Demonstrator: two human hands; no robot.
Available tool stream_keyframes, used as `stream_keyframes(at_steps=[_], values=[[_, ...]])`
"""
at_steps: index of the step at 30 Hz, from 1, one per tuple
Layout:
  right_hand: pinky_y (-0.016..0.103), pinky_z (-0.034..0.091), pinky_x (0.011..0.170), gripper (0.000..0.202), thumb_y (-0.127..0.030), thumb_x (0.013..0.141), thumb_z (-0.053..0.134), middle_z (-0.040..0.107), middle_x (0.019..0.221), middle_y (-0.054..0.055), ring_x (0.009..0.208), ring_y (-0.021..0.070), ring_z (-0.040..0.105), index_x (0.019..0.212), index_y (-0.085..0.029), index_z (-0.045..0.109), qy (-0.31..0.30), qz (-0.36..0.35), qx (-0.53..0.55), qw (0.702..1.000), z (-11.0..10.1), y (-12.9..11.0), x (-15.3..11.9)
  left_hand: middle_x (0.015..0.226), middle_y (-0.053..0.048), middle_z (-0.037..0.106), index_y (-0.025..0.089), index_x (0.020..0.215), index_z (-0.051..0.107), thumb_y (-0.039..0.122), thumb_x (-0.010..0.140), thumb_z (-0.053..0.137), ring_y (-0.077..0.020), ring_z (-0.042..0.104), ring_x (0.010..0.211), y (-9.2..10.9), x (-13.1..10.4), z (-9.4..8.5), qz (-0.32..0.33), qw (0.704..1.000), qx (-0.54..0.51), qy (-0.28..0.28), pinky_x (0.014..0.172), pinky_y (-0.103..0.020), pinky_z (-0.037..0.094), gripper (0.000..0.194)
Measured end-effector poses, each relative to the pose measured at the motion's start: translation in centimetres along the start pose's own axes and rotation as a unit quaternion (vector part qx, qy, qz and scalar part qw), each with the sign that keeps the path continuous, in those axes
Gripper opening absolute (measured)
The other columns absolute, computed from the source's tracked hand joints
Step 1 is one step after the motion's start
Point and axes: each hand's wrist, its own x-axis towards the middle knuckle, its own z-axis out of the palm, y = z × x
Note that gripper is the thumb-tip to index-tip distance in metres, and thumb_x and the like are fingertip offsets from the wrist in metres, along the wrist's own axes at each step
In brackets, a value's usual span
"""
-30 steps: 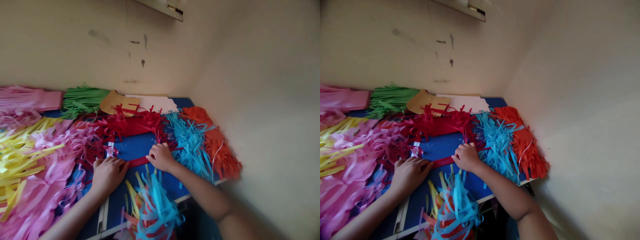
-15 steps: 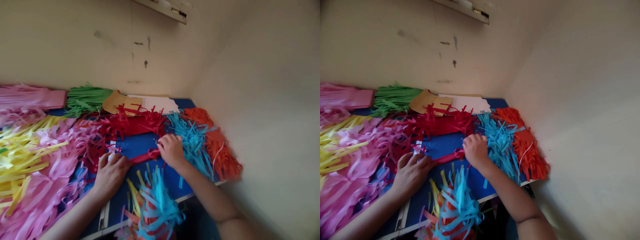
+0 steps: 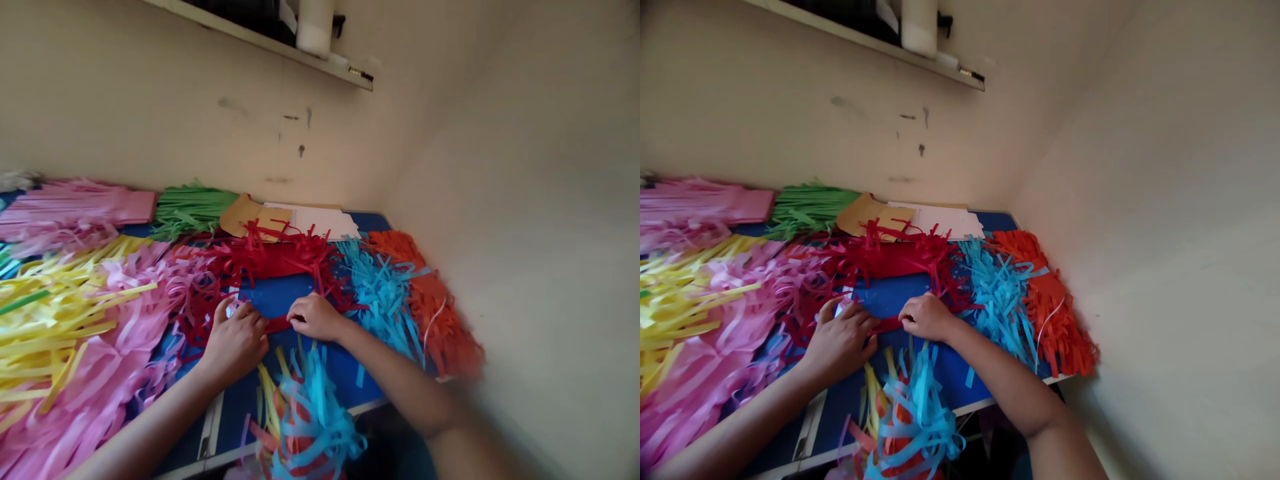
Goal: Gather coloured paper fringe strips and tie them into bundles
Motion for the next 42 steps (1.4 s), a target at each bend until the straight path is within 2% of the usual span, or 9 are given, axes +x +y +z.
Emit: stream_keyframes(at_steps=[6,11,16,19,23,27,30,35,42], values=[[0.037,0.035,0.079,0.014,-0.024,0.088,0.064,0.07,0.091,0.011,0.086,0.0234,0.062,0.087,-0.011,0.069,-0.065,-0.079,-0.141,0.985,-0.9,-1.1,0.3,0.081,-0.005,0.072,0.022,0.085,0.071,0.023,0.079,0.054,-0.0287,0.062,0.098,-0.3,0.0,-0.3,0.0,1.0,-0.021,-0.004,0.108,-0.057,0.025,0.017],[0.03,0.035,0.076,0.005,-0.017,0.084,0.067,0.073,0.09,0.001,0.084,0.0156,0.064,0.083,-0.018,0.072,-0.037,0.013,-0.017,0.999,-0.5,0.5,1.5,0.08,-0.006,0.072,0.022,0.083,0.07,0.026,0.078,0.058,-0.0275,0.062,0.093,-0.1,0.1,-0.1,-0.014,0.999,-0.028,0.01,0.106,-0.057,0.027,0.013],[0.031,0.035,0.077,0.005,-0.023,0.083,0.069,0.071,0.089,0.002,0.082,0.0169,0.061,0.084,-0.018,0.07,-0.014,0.045,-0.036,0.998,-0.6,-0.3,1.9,0.075,-0.004,0.07,0.023,0.078,0.068,0.019,0.082,0.054,-0.0255,0.062,0.089,-0.2,0.3,0.7,-0.029,0.999,-0.02,0.036,0.104,-0.054,0.029,0.015],[0.037,0.034,0.08,0.022,-0.035,0.085,0.069,0.068,0.097,0.008,0.093,0.024,0.056,0.097,-0.016,0.067,0.02,-0.014,-0.106,0.994,0.1,-2.0,1.4,0.073,-0.002,0.069,0.023,0.077,0.067,0.016,0.086,0.051,-0.0247,0.062,0.089,-0.1,0.0,0.9,-0.029,0.999,-0.007,0.041,0.106,-0.054,0.026,0.02],[0.037,0.032,0.077,0.017,-0.019,0.097,0.051,0.066,0.087,0.007,0.086,0.0204,0.054,0.088,-0.015,0.065,0.033,-0.07,-0.149,0.986,1.5,-1.6,-0.1,0.082,0.001,0.072,0.028,0.087,0.068,0.01,0.094,0.04,-0.0236,0.062,0.1,-0.2,-1.5,0.9,-0.003,0.999,0.007,0.04,0.11,-0.051,0.02,0.034],[0.034,0.032,0.08,0.006,-0.022,0.094,0.065,0.069,0.092,0.002,0.086,0.0166,0.057,0.093,-0.019,0.071,0.076,-0.015,-0.046,0.996,2.1,1.3,-1.9,0.092,0.001,0.075,0.032,0.097,0.069,0.011,0.094,0.044,-0.0239,0.064,0.098,-1.2,-3.1,0.8,0.025,0.998,0.0,0.062,0.107,-0.051,0.023,0.033],[0.03,0.033,0.079,0.006,-0.025,0.088,0.075,0.07,0.088,0.0,0.087,0.0145,0.059,0.085,-0.02,0.073,0.091,0.06,0.023,0.994,1.9,2.4,-2.4,0.092,0.001,0.076,0.032,0.093,0.071,0.019,0.094,0.05,-0.0242,0.065,0.095,-1.9,-3.2,1.0,-0.008,0.999,-0.012,0.043,0.103,-0.051,0.028,0.025],[0.031,0.03,0.079,0.014,-0.03,0.086,0.077,0.071,0.086,-0.001,0.087,0.0154,0.058,0.076,-0.02,0.073,0.098,0.139,0.034,0.985,1.3,2.2,-1.9,0.089,-0.002,0.076,0.027,0.082,0.073,0.038,0.096,0.047,-0.0243,0.065,0.089,-1.9,-2.1,1.3,-0.082,0.995,-0.048,0.014,0.091,-0.047,0.035,0.031],[0.03,0.028,0.073,0.017,-0.032,0.082,0.078,0.068,0.082,0.0,0.082,0.0165,0.054,0.073,-0.02,0.07,0.05,0.206,0.027,0.977,0.6,1.6,-1.0,0.077,-0.003,0.07,0.024,0.071,0.067,0.038,0.09,0.053,-0.0279,0.062,0.085,-1.8,-0.8,1.2,-0.108,0.993,-0.019,-0.034,0.086,-0.049,0.034,0.028]])
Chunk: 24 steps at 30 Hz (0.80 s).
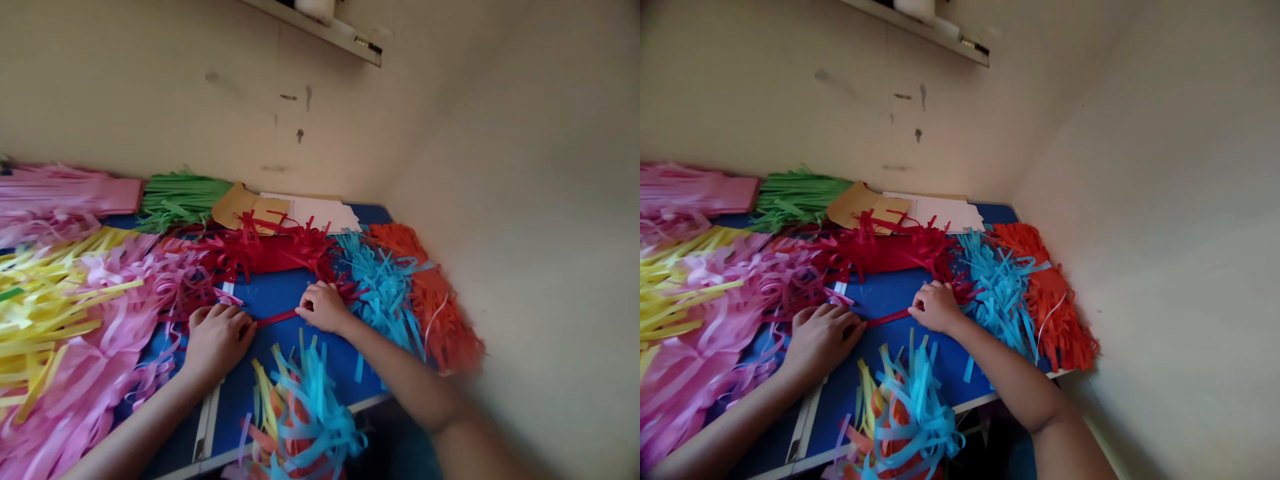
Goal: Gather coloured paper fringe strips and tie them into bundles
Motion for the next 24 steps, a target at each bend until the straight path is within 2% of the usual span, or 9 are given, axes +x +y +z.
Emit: stream_keyframes(at_steps=[3,6,8,11,13,15,18,21,24], values=[[0.033,0.027,0.076,0.01,-0.03,0.083,0.076,0.068,0.088,0.0,0.088,0.0182,0.054,0.081,-0.022,0.07,0.026,-0.035,-0.033,0.999,-0.4,-0.3,-0.3,0.082,-0.003,0.07,0.026,0.083,0.07,0.031,0.088,0.057,-0.0281,0.061,0.087,0.2,0.3,-0.4,0.037,0.999,0.016,0.023,0.087,-0.048,0.034,0.015],[0.038,0.025,0.084,0.002,-0.026,0.087,0.071,0.069,0.101,0.0,0.102,0.0211,0.051,0.088,-0.025,0.072,0.051,-0.163,-0.069,0.983,-0.8,-0.5,-0.8,0.088,-0.001,0.071,0.032,0.094,0.071,0.015,0.087,0.056,-0.0272,0.061,0.095,0.7,0.3,-0.8,0.132,0.988,0.036,0.067,0.095,-0.049,0.032,0.023],[0.041,0.024,0.086,0.007,-0.029,0.09,0.067,0.069,0.104,0.0,0.105,0.0225,0.049,0.091,-0.024,0.071,0.053,-0.241,-0.099,0.964,-0.8,-0.5,-0.9,0.086,0.0,0.071,0.031,0.087,0.072,0.009,0.085,0.055,-0.0261,0.061,0.095,1.1,0.3,-0.9,0.169,0.981,0.045,0.086,0.098,-0.05,0.03,0.028],[0.041,0.026,0.086,0.016,-0.024,0.098,0.056,0.069,0.098,0.003,0.101,0.0214,0.049,0.09,-0.019,0.069,0.045,-0.301,-0.162,0.939,-0.8,-0.5,-0.4,0.082,-0.001,0.071,0.025,0.078,0.069,0.011,0.084,0.055,-0.0247,0.061,0.095,1.8,0.7,-0.6,0.171,0.979,0.044,0.1,0.1,-0.05,0.031,0.021],[0.041,0.027,0.085,0.019,-0.02,0.098,0.053,0.069,0.094,0.004,0.097,0.0205,0.05,0.086,-0.017,0.068,0.027,-0.302,-0.178,0.936,-0.9,-0.4,0.4,0.08,-0.001,0.07,0.023,0.077,0.068,0.018,0.087,0.057,-0.0246,0.061,0.096,2.1,1.3,-0.3,0.169,0.979,0.043,0.103,0.101,-0.05,0.031,0.015],[0.04,0.027,0.084,0.016,-0.023,0.094,0.059,0.069,0.092,0.004,0.094,0.0202,0.05,0.082,-0.018,0.068,-0.004,-0.267,-0.156,0.951,-1.1,-0.4,1.3,0.079,-0.002,0.07,0.021,0.078,0.068,0.024,0.089,0.056,-0.0243,0.061,0.095,2.3,1.9,-0.1,0.172,0.978,0.048,0.109,0.102,-0.05,0.03,0.016],[0.039,0.028,0.083,0.014,-0.029,0.089,0.065,0.069,0.096,0.003,0.096,0.0205,0.051,0.08,-0.019,0.069,-0.027,-0.214,-0.127,0.968,-1.4,-0.9,1.8,0.076,-0.002,0.07,0.021,0.075,0.067,0.019,0.091,0.054,-0.0234,0.061,0.091,2.4,2.5,0.1,0.175,0.975,0.055,0.126,0.101,-0.051,0.031,0.02],[0.041,0.029,0.085,0.016,-0.033,0.093,0.063,0.067,0.106,0.007,0.1,0.0226,0.05,0.092,-0.018,0.068,0.008,-0.232,-0.163,0.959,-0.9,-2.0,1.2,0.075,-0.001,0.07,0.021,0.075,0.067,0.017,0.092,0.054,-0.0222,0.062,0.088,2.5,2.5,0.4,0.178,0.973,0.054,0.14,0.099,-0.049,0.032,0.022],[0.04,0.029,0.084,0.017,-0.022,0.099,0.053,0.068,0.096,0.006,0.093,0.0211,0.05,0.091,-0.018,0.067,0.04,-0.256,-0.201,0.945,0.3,-2.3,0.1,0.077,-0.001,0.07,0.021,0.077,0.068,0.017,0.093,0.052,-0.0213,0.062,0.089,2.4,2.0,0.5,0.185,0.971,0.058,0.143,0.099,-0.046,0.033,0.023]])
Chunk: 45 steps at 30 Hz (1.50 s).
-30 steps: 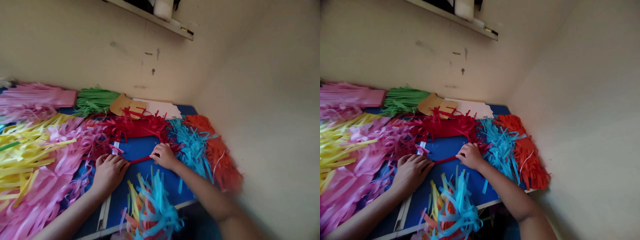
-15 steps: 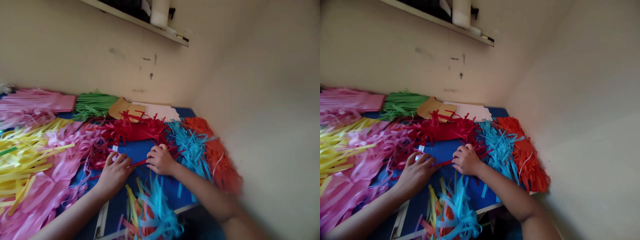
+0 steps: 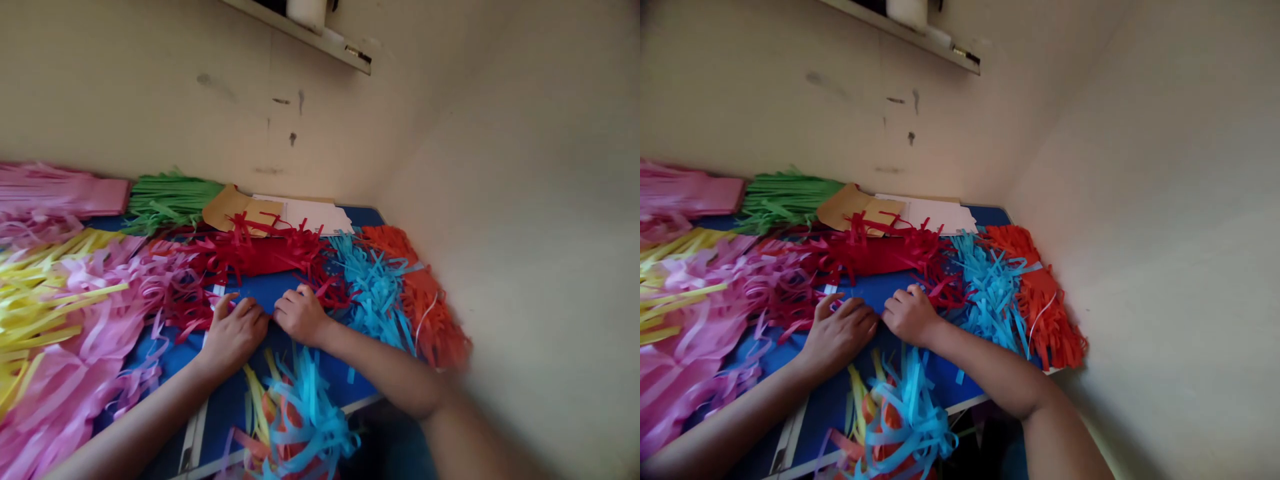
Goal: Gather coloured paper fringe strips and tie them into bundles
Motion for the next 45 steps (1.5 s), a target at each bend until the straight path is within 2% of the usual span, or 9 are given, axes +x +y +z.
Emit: stream_keyframes(at_steps=[7,13,19,25,31,37,39,42,45], values=[[0.038,0.026,0.085,0.014,-0.03,0.096,0.064,0.073,0.095,0.0,0.091,0.0169,0.054,0.087,-0.024,0.073,0.068,0.069,0.112,0.989,1.3,2.1,-3.3,0.085,-0.002,0.072,0.026,0.089,0.071,0.021,0.095,0.049,-0.0251,0.062,0.091,-1.4,-3.0,-0.2,-0.023,0.999,-0.011,-0.036,0.09,-0.047,0.034,0.024],[0.032,0.03,0.082,0.008,-0.03,0.081,0.081,0.071,0.09,-0.001,0.091,0.0158,0.057,0.079,-0.024,0.077,-0.006,0.204,0.228,0.952,0.7,2.6,-2.5,0.091,-0.005,0.072,0.025,0.085,0.072,0.042,0.096,0.044,-0.0246,0.06,0.086,-2.6,-3.7,0.4,-0.148,0.974,-0.135,-0.11,0.076,-0.037,0.041,0.035],[0.035,0.032,0.078,0.011,-0.03,0.083,0.073,0.071,0.089,0.001,0.092,0.0213,0.055,0.074,-0.023,0.073,-0.13,0.243,0.155,0.949,-1.7,2.1,0.1,0.079,-0.008,0.067,0.02,0.075,0.067,0.032,0.093,0.047,-0.0275,0.057,0.082,-1.5,-1.4,-1.1,-0.141,0.979,-0.065,-0.135,0.072,-0.04,0.041,0.029],[0.043,0.028,0.088,0.007,-0.023,0.086,0.07,0.07,0.107,0.0,0.11,0.0236,0.049,0.091,-0.028,0.073,-0.109,0.121,0.122,0.979,-2.6,2.0,0.7,0.09,-0.002,0.072,0.029,0.096,0.072,0.012,0.089,0.053,-0.0266,0.06,0.097,-0.6,-0.6,-1.7,0.007,0.996,-0.038,-0.078,0.098,-0.051,0.032,0.026],[0.05,0.024,0.098,0.017,-0.017,0.095,0.056,0.07,0.088,0.005,0.111,0.0265,0.046,0.084,-0.018,0.069,-0.066,-0.04,-0.001,0.997,-1.7,1.1,0.1,0.084,-0.002,0.071,0.022,0.084,0.071,0.015,0.092,0.052,-0.0224,0.061,0.088,-0.6,-0.4,-0.4,0.024,0.996,-0.053,-0.07,0.101,-0.051,0.034,0.022],[0.051,0.026,0.1,0.011,-0.019,0.089,0.06,0.069,0.086,0.006,0.094,0.0235,0.054,0.084,-0.015,0.069,-0.062,-0.02,0.005,0.998,-0.7,1.4,1.7,0.069,0.001,0.067,0.02,0.078,0.071,0.009,0.089,0.053,-0.0163,0.061,0.065,-0.3,0.9,0.9,0.031,0.999,-0.038,-0.02,0.107,-0.051,0.034,0.024],[0.051,0.028,0.099,0.008,-0.022,0.084,0.064,0.072,0.086,0.005,0.094,0.0237,0.056,0.082,-0.015,0.07,-0.046,0.025,0.045,0.998,-2.2,1.1,1.7,0.067,0.001,0.068,0.02,0.078,0.071,0.006,0.088,0.051,-0.0154,0.061,0.063,-0.6,1.3,-0.4,0.032,0.999,-0.024,0.007,0.11,-0.051,0.032,0.026],[0.044,0.033,0.092,0.008,-0.023,0.087,0.066,0.074,0.092,0.003,0.094,0.022,0.059,0.085,-0.02,0.072,0.023,0.101,0.161,0.982,-6.2,-1.2,0.4,0.079,0.002,0.074,0.023,0.089,0.071,0.01,0.093,0.046,-0.0146,0.066,0.069,-0.9,0.4,-4.8,0.043,0.996,-0.041,0.066,0.118,-0.051,0.021,0.028],[0.036,0.038,0.089,0.026,-0.038,0.099,0.053,0.074,0.102,0.002,0.093,0.0183,0.062,0.098,-0.024,0.075,0.069,0.143,0.398,0.903,-10.1,-4.6,-1.2,0.099,0.003,0.078,0.033,0.118,0.066,0.016,0.092,0.045,-0.0172,0.071,0.086,-0.7,-2.7,-9.5,0.104,0.984,-0.094,0.109,0.123,-0.045,0.012,0.038]])
